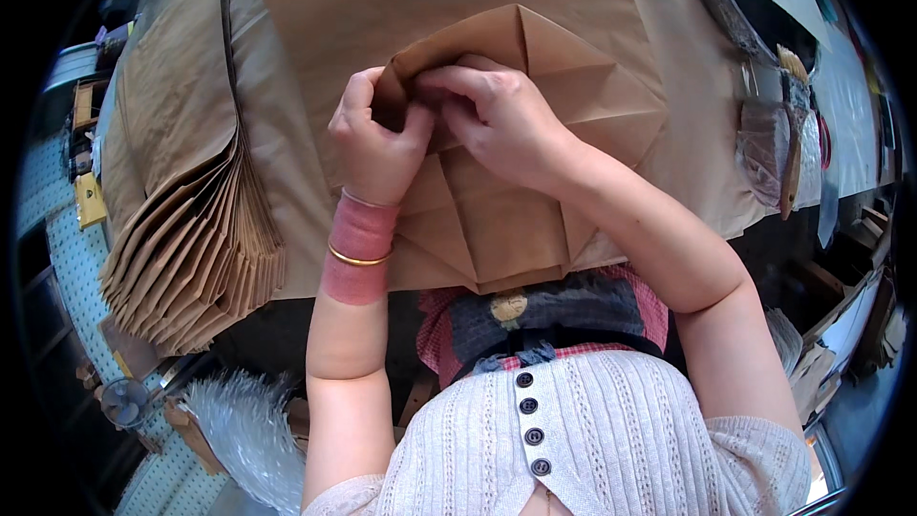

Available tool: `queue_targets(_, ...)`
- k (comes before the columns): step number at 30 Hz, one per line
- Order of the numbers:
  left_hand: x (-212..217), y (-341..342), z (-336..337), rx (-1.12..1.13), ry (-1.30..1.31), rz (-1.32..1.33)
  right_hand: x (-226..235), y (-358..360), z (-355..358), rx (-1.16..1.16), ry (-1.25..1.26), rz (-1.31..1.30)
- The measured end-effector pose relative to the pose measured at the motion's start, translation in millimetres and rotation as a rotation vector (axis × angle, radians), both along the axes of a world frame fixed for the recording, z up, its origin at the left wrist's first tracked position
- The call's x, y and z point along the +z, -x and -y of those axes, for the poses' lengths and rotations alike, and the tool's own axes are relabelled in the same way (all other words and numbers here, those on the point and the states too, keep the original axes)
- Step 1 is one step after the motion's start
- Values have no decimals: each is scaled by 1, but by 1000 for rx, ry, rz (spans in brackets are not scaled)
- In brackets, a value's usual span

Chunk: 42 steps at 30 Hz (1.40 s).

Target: The person folds the top flaps of brown paper bags, applies liquid adhesive with a brush, and presses the flaps closed. They handle a stack of bags one at a time, moving the sealed units to the side.

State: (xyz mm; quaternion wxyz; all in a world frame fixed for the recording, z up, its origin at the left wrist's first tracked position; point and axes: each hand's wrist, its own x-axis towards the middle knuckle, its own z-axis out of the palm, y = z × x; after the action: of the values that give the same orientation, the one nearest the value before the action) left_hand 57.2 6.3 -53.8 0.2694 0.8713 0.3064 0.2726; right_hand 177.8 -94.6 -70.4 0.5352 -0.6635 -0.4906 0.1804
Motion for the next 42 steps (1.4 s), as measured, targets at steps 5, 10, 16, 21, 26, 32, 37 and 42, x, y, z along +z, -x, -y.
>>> queue_targets(5,15,15,-20,-292,127,159,15,0,-7,-44,44,131)
queue_targets(10,31,20,-37,-344,547,83,19,7,-13,-16,20,-17)
queue_targets(16,31,30,-40,-282,903,166,19,7,-3,-73,-40,-4)
queue_targets(21,29,29,-40,-301,954,232,17,20,-2,59,-87,0)
queue_targets(26,28,29,-39,-311,955,224,15,19,-4,79,5,-90)
queue_targets(32,26,31,-45,-320,1013,230,12,12,1,212,101,-277)
queue_targets(37,21,31,-48,-311,1032,244,9,10,1,211,126,-294)
queue_targets(42,21,31,-48,-313,1014,240,1,10,1,130,103,-10)
